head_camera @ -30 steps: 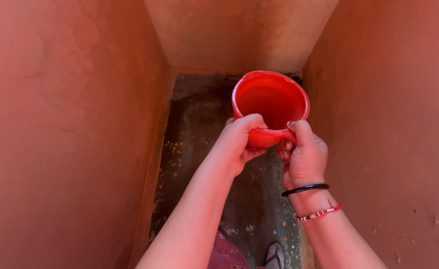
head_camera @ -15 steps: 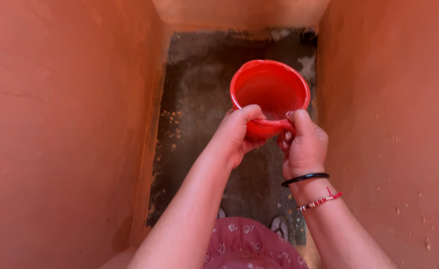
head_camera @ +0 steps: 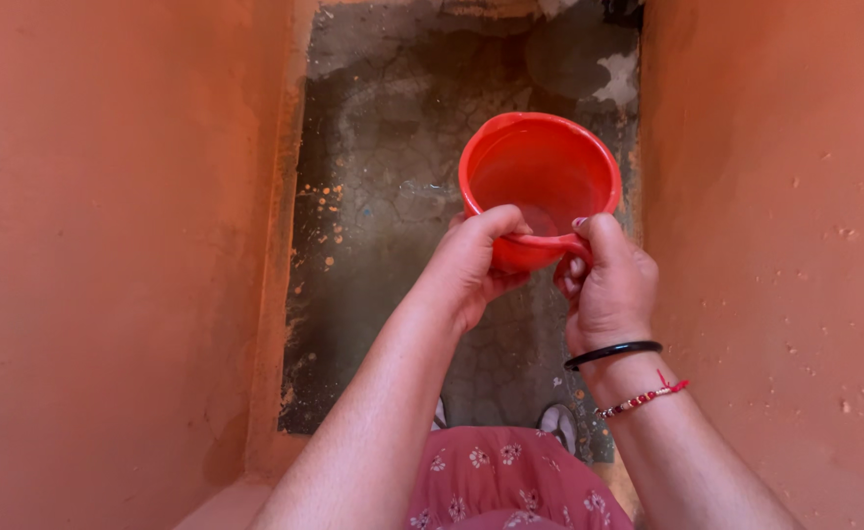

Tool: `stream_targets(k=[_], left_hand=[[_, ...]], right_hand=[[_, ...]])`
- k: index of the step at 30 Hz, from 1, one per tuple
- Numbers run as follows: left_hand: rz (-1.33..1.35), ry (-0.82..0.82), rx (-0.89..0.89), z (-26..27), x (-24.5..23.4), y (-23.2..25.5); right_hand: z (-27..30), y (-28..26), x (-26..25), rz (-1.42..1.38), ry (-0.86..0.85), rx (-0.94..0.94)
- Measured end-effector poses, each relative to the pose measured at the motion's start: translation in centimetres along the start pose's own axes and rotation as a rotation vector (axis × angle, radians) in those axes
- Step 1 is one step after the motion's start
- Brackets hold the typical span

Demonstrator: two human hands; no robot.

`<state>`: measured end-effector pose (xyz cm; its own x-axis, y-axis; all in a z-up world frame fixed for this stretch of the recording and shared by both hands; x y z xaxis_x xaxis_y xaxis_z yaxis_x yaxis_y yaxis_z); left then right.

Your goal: The person carries a red plastic cup filled with water into a small, narrow room with pink walls and a concrete floor. They pour the water onto the floor and then use a traditional straw broom to scrub the wet surface, spreading the water and cleaning the area.

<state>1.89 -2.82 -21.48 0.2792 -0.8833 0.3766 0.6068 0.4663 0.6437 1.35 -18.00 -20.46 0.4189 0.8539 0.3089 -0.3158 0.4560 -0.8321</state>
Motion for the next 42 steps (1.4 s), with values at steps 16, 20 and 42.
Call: stream_targets(k=[16, 20, 42], left_hand=[[-0.041, -0.006, 0.027, -5.0, -2.4, -5.8], [-0.045, -0.015, 0.018, -6.8, -3.4, -8.2], [-0.073, 0.002, -0.089, -14.0, -7.5, -18.2]], right_hand=[[-3.9, 7.1, -4.2, 0.007, 0.014, 0.020], [-4.5, 9.1, -5.6, 0.026, 0.028, 0.043], [-8.4, 19.3, -11.4, 0.037, 0.088, 0.110]])
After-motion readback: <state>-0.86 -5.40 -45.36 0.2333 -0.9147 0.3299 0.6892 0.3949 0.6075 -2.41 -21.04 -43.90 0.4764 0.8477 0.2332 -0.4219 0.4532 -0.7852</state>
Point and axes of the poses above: each hand's wrist, its own z-axis away from the middle knuckle, its own x-axis out of the palm, y = z × x, the point moved 5 cm from there along -z, towards the middle knuckle, and after that the axes turned 1 degree about -z, right-handed, at the moved point
